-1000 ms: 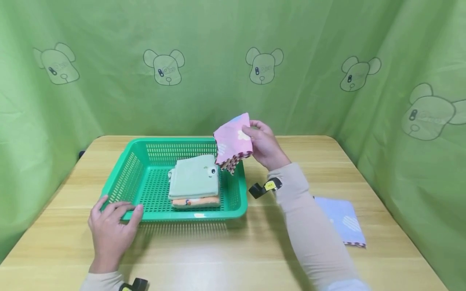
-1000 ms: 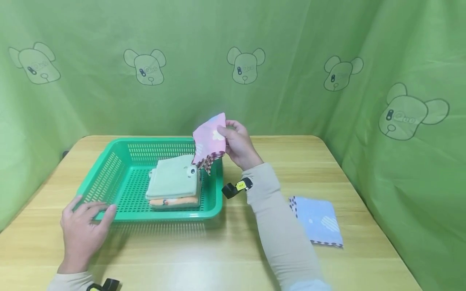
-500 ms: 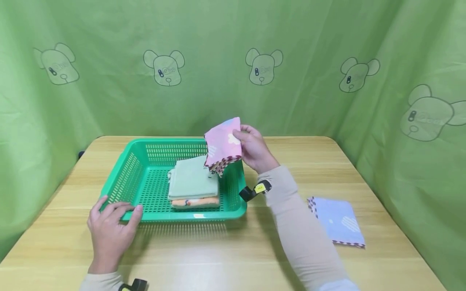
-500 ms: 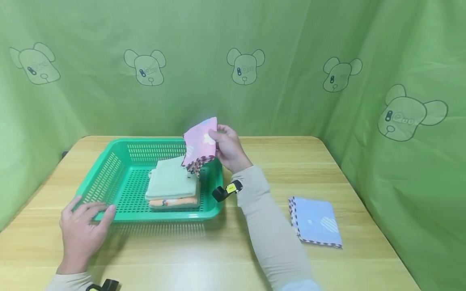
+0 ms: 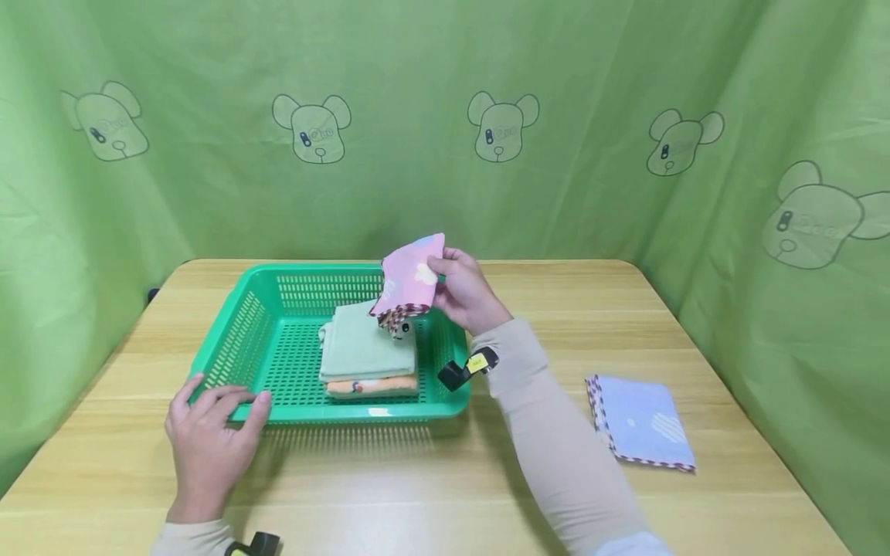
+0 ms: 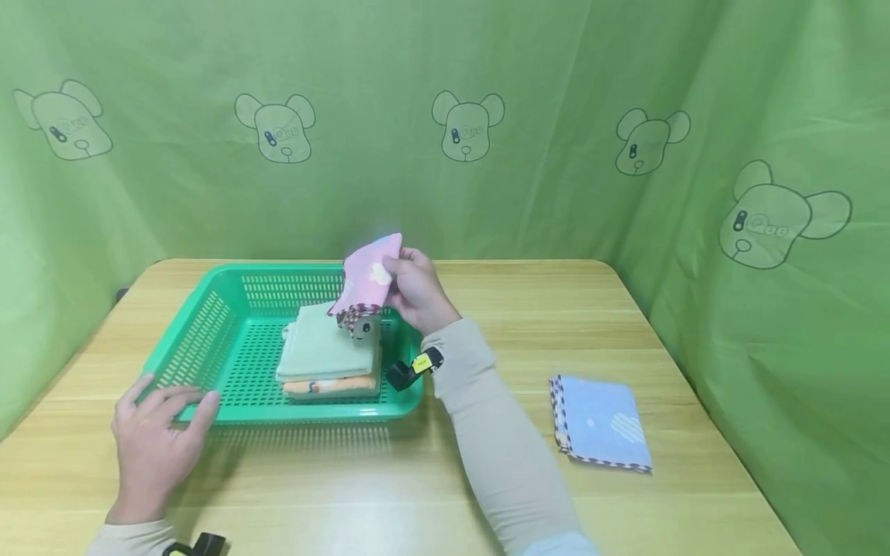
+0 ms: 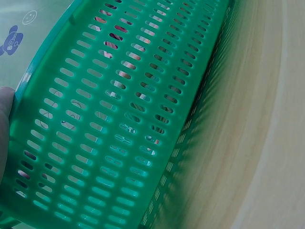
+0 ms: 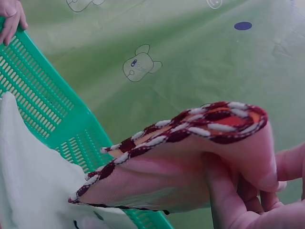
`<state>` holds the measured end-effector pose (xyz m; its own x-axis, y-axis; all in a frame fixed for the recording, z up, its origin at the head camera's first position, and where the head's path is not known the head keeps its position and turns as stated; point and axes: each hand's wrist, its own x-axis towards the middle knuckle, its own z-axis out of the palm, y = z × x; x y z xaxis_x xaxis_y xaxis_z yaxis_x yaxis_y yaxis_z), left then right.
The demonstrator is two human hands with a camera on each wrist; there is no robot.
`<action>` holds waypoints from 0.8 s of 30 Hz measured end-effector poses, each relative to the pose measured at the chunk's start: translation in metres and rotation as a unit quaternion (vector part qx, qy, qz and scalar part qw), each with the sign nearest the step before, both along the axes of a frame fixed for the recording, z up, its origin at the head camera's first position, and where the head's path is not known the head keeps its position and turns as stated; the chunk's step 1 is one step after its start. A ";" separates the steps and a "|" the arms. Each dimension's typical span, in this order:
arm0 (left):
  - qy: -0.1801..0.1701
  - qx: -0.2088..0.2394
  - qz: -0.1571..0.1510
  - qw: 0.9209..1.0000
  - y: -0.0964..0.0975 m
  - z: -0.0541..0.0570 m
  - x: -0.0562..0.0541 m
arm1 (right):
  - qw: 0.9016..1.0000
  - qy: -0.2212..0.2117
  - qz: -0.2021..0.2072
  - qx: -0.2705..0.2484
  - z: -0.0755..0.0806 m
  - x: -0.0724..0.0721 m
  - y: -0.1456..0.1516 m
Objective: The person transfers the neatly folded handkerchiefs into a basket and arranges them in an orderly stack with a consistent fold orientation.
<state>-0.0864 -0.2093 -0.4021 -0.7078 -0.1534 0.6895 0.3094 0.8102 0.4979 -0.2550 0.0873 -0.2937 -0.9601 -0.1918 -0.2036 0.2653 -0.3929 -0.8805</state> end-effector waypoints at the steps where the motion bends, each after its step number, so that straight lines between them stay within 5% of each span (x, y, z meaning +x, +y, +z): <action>1: -0.001 0.000 0.000 1.000 0.000 0.000 0.000 | 1.000 -0.002 0.000 0.001 -0.001 0.000 -0.001; 24: 0.008 0.003 0.001 1.000 0.001 0.000 0.000 | 0.999 -0.016 0.023 -0.032 -0.008 0.004 -0.036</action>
